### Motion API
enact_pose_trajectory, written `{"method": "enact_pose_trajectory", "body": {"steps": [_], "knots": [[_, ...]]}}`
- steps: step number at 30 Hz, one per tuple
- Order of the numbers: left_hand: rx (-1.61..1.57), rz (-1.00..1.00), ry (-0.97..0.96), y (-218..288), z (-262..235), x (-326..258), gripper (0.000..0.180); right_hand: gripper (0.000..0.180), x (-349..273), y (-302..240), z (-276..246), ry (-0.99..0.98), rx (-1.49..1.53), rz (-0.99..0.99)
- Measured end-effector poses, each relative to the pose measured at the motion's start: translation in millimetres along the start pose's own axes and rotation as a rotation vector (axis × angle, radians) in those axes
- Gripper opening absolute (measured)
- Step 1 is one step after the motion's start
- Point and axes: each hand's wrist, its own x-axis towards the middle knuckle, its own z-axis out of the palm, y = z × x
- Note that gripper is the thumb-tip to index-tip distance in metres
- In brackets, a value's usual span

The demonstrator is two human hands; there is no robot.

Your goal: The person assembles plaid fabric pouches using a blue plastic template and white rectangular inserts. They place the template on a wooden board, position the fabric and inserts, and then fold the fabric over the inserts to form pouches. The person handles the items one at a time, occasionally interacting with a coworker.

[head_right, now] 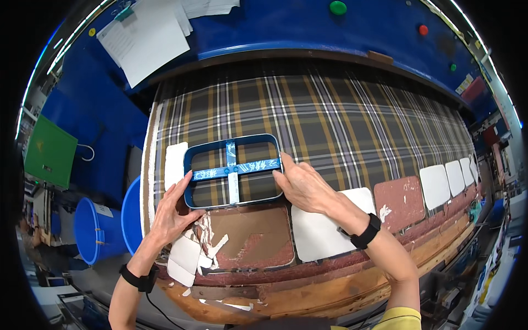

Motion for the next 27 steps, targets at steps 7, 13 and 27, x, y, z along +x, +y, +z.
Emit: {"method": "enact_pose_trajectory", "body": {"steps": [7,13,27], "knots": [[0.026,-0.029,0.045,-6.1,7.0,-3.9,0.09,0.035,1.5,21.9,16.4,0.146,-0.085,-0.176],[0.051,-0.003,0.063,-7.6,9.6,-2.5,0.089,0.047,1.0,20.1,14.5,0.116,-0.08,-0.164],[0.071,0.111,0.078,-10.1,7.4,-1.9,0.094,0.037,-28.2,12.7,27.1,0.094,-0.323,-0.246]]}}
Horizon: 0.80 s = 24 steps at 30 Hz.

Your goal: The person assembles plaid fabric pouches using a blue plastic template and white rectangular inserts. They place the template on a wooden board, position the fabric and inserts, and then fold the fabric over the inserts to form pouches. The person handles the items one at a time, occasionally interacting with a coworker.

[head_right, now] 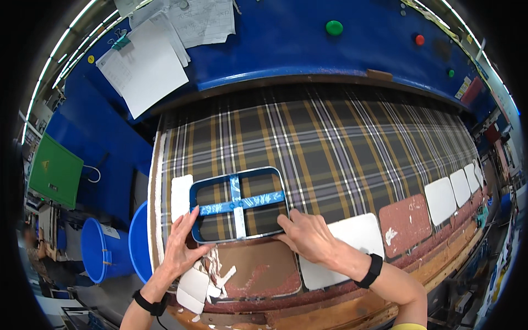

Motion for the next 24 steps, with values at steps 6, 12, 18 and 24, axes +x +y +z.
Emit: {"method": "enact_pose_trajectory", "body": {"steps": [6,12,18,24], "knots": [[-0.02,-0.045,0.038,-2.9,6.1,-2.4,0.094,0.025,5.2,-4.0,-5.4,-0.018,0.138,0.091],[0.002,-0.005,0.096,-5.1,10.8,-4.0,0.093,0.024,6.0,-1.4,-5.5,-0.017,0.175,0.085],[-0.004,-0.018,0.111,-5.9,13.9,-4.8,0.093,0.024,6.9,-0.3,-5.7,-0.022,0.193,0.098],[0.025,-0.022,0.104,-11.1,15.2,-6.5,0.095,0.025,8.5,1.0,-4.8,-0.009,0.214,0.084]]}}
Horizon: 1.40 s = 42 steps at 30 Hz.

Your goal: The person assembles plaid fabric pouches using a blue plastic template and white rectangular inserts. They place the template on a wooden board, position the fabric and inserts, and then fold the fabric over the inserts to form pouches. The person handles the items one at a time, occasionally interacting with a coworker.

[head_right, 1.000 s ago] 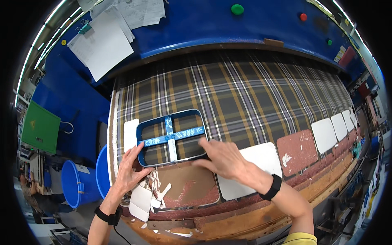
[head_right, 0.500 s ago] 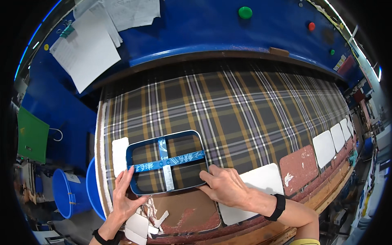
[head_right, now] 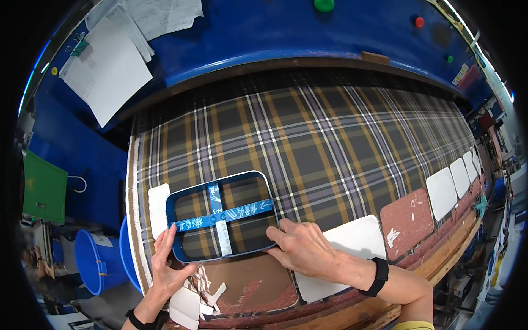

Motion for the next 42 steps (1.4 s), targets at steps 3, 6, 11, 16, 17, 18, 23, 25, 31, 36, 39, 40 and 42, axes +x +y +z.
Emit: {"method": "enact_pose_trajectory", "body": {"steps": [3,6,11,16,17,18,23,25,31,36,39,40,42], "knots": [[-0.016,0.005,0.012,-2.2,2.7,-0.4,0.095,0.025,-0.1,0.0,-1.1,-0.008,0.004,0.002],[0.014,0.027,0.014,2.3,-1.2,2.0,0.097,0.024,0.2,-0.9,-0.5,0.003,0.008,0.018],[-0.142,-0.08,-0.035,-1.1,0.9,-3.9,0.117,0.023,2.2,-5.7,-1.1,0.006,0.033,0.06],[-0.144,-0.061,-0.065,-5.0,1.5,-4.1,0.126,0.024,1.7,-3.5,1.4,0.006,0.044,0.063],[-0.143,-0.059,-0.066,-5.8,1.0,-4.3,0.126,0.024,1.9,-3.9,1.5,0.007,0.05,0.063],[-0.143,-0.056,-0.066,-6.3,1.2,-4.2,0.126,0.024,1.9,-4.1,0.7,-0.003,0.054,0.075],[-0.143,-0.112,-0.042,2.9,-1.0,-2.5,0.107,0.025,2.2,-2.3,-1.7,0.005,0.055,0.043],[-0.072,-0.006,-0.023,2.3,-3.3,0.0,0.089,0.025,3.1,-2.3,-2.0,0.015,0.033,0.02],[-0.028,-0.005,0.007,4.6,-1.7,3.1,0.085,0.025,1.9,-1.9,-1.6,-0.019,0.017,0.05],[-0.053,-0.034,-0.01,4.3,-2.0,1.9,0.086,0.025,1.1,-2.6,-1.0,-0.01,0.018,0.043],[-0.078,-0.055,-0.023,4.7,-3.3,0.7,0.085,0.026,0.6,-1.9,0.5,-0.001,0.015,0.022],[-0.083,-0.06,-0.026,5.2,-3.6,0.7,0.085,0.025,0.1,-1.2,1.6,0.004,0.013,0.017],[-0.089,-0.064,-0.029,6.2,-3.8,1.5,0.084,0.025,-1.0,-0.1,2.4,0.007,0.006,0.014]]}}
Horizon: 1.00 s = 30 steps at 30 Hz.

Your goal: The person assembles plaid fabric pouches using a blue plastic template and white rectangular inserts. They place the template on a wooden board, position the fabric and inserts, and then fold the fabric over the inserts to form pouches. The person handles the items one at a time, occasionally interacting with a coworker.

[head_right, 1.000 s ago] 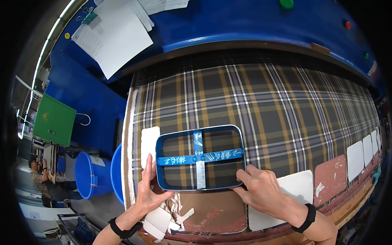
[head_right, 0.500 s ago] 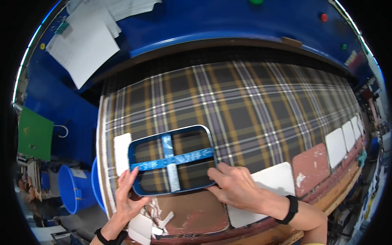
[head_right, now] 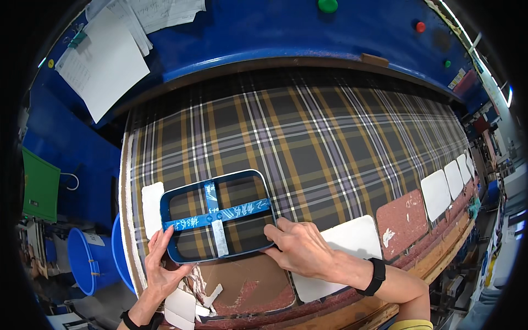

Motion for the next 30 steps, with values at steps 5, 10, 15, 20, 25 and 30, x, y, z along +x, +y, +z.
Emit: {"method": "enact_pose_trajectory", "body": {"steps": [5,10,15,20,25,30], "knots": [[0.027,0.017,0.013,0.2,4.6,2.9,0.086,0.026,-0.3,0.1,-5.5,-0.037,-0.024,0.031],[-0.024,0.006,0.034,-2.2,0.8,-0.5,0.083,0.026,3.5,-0.6,-2.7,-0.009,-0.03,0.009],[-0.112,0.137,0.029,-18.6,8.8,8.1,0.084,0.027,5.1,3.1,6.1,0.032,-0.119,0.02],[-0.157,0.157,0.091,-12.2,7.6,2.2,0.09,0.036,5.2,0.4,14.2,0.19,-0.077,0.043],[-0.089,0.168,0.085,-24.9,22.3,5.5,0.095,0.036,14.7,-34.2,-11.4,0.058,-0.148,-0.013],[-0.098,0.108,0.082,-20.7,30.8,5.0,0.097,0.033,14.9,-28.7,-14.5,0.03,-0.124,-0.053]]}}
